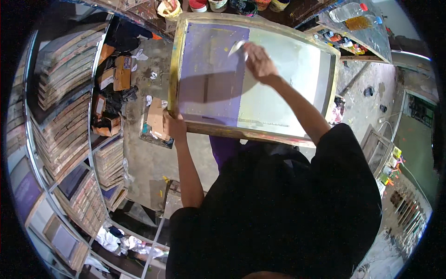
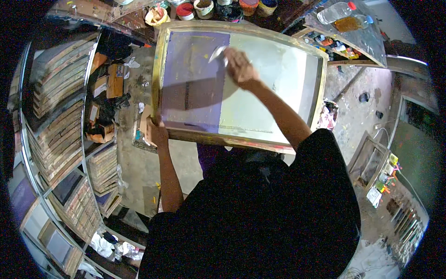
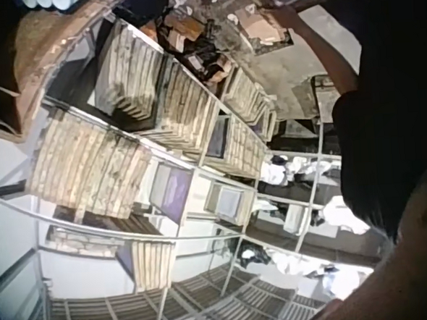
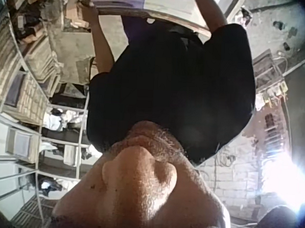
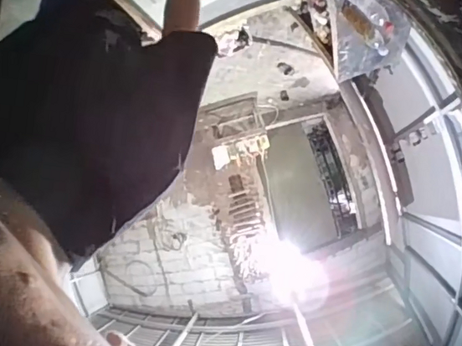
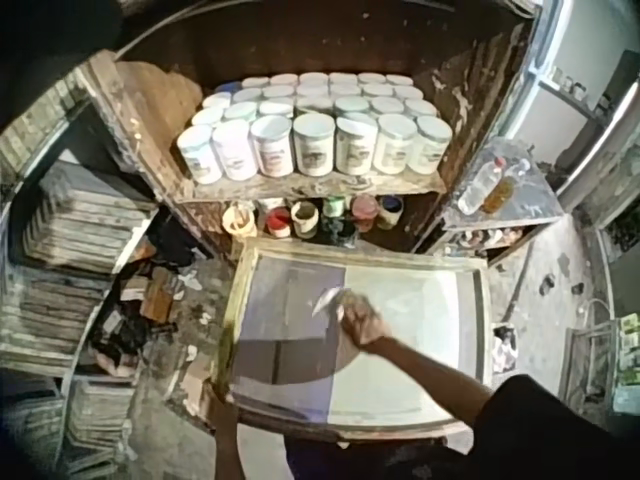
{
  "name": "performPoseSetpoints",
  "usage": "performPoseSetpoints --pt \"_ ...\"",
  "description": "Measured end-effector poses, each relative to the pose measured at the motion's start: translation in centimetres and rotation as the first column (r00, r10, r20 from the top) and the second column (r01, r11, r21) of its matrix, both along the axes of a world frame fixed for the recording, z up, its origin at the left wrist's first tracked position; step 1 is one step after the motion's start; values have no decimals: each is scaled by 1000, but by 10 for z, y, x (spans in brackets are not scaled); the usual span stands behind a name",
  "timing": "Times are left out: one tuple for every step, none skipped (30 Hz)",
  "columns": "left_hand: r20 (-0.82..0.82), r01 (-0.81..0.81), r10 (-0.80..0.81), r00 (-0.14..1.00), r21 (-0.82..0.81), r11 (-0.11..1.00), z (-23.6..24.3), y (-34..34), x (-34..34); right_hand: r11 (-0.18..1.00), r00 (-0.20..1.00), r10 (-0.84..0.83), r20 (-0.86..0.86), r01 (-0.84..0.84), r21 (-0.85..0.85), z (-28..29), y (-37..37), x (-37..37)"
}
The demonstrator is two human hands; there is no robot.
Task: Cleaning a screen printing frame with liquid and a rag, then applying tape to the edges.
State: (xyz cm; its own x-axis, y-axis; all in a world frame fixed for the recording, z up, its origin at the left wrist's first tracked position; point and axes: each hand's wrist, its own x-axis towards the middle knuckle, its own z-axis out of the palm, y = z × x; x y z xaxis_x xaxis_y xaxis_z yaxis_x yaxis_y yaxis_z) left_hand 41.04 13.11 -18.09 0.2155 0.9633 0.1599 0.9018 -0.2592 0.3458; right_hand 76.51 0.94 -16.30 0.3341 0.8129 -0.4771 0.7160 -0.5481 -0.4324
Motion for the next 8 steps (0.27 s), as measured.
performPoseSetpoints --pt "6 8 -7 1000 -3 1000 3 -1 5 975 971 26 237 -77 208 -15 -7 27" --pt "-22 -7 7 1000 -43 999 5 -1 9 903 887 2 462 -200 380 -33 -16 42" --pt "-56 -36 32 998 -76 996 6 1 10 901 886 7 463 -207 383 -39 -16 39" --pt "-89 -71 61 994 -108 992 8 0 9 893 891 16 453 -217 395 -40 -17 35" --pt "-87 -82 73 994 -106 991 7 -5 7 885 896 25 444 -227 407 -41 -18 30" --pt "-64 -91 86 994 -76 993 1 -11 4 878 899 29 437 -231 419 -41 -20 28" --pt "-41 -100 98 994 -47 994 -6 -20 1 884 899 34 437 -231 406 -41 -22 28" --pt "-20 -107 106 994 -20 994 -10 -32 -4 891 900 38 435 -228 392 -40 -25 25"
